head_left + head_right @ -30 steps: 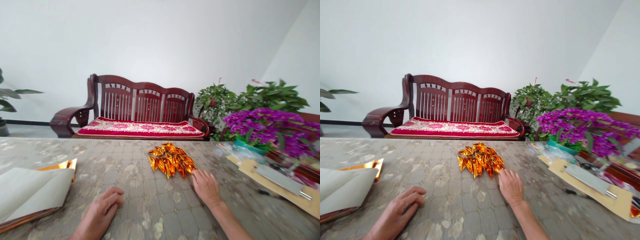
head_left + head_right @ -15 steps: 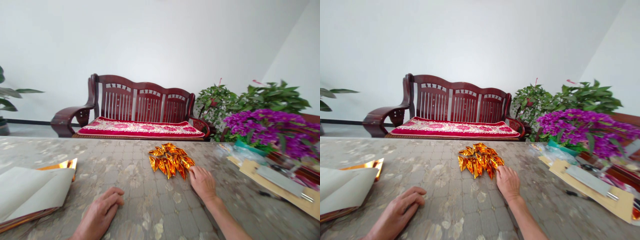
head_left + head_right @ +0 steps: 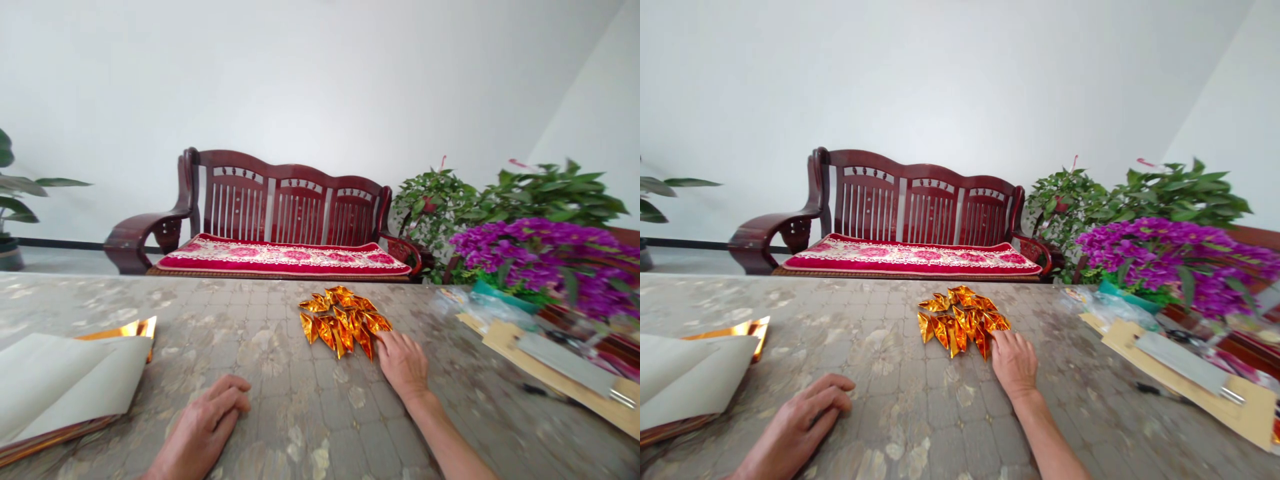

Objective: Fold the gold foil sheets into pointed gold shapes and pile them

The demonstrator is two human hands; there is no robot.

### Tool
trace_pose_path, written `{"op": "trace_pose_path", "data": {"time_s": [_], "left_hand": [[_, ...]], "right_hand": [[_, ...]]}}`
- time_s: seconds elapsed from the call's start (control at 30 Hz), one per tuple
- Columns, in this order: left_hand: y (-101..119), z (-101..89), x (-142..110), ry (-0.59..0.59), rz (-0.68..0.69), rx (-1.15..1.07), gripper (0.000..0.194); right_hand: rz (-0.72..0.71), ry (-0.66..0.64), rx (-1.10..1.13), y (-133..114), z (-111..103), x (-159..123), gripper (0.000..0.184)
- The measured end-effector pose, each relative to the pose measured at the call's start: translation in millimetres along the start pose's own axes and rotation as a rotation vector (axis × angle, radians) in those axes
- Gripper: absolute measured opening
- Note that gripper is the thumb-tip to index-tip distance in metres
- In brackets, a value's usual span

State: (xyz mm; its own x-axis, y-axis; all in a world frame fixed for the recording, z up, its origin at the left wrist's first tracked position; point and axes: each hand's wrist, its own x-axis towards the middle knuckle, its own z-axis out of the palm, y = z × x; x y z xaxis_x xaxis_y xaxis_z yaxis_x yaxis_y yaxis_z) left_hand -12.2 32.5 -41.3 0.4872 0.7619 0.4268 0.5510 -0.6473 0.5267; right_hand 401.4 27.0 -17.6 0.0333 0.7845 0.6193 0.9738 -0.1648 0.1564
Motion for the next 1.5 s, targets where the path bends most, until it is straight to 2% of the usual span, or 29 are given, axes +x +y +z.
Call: {"op": "trace_pose_path", "data": {"time_s": [0.57, 0.97, 1.1, 1.23, 1.3, 1.37, 1.5], "left_hand": [[-4.6, 3.1, -0.6, -0.044, -0.011, 0.002, 0.028], [-2.7, 1.7, -0.2, -0.033, -0.009, 0.011, 0.028], [-1.3, 1.0, 0.5, -0.019, -0.004, 0.006, 0.028], [-1.4, 1.6, -1.0, 0.01, -0.007, -0.001, 0.028], [-2.5, 2.3, -1.6, 0.022, -0.002, -0.001, 0.028], [-3.7, 2.8, -1.6, 0.027, 0.005, 0.003, 0.028], [-5.5, 2.8, -0.9, 0.023, 0.015, 0.012, 0.028]], "right_hand": [[0.004, 0.004, -0.047, 4.1, 8.1, -5.4, 0.028], [0.02, -0.035, -0.011, 4.2, 11.6, -7.8, 0.045], [0.11, -0.02, 0.069, 10.8, 8.6, -6.4, 0.048], [0.4, -0.032, 0.189, 29.7, -2.6, -1.2, 0.042], [0.469, -0.041, 0.193, 39.5, -8.6, -1.5, 0.037], [0.476, -0.065, 0.191, 45.9, -12.8, -5.8, 0.033], [0.401, -0.146, 0.204, 44.9, -16.0, -21.4, 0.023]]}}
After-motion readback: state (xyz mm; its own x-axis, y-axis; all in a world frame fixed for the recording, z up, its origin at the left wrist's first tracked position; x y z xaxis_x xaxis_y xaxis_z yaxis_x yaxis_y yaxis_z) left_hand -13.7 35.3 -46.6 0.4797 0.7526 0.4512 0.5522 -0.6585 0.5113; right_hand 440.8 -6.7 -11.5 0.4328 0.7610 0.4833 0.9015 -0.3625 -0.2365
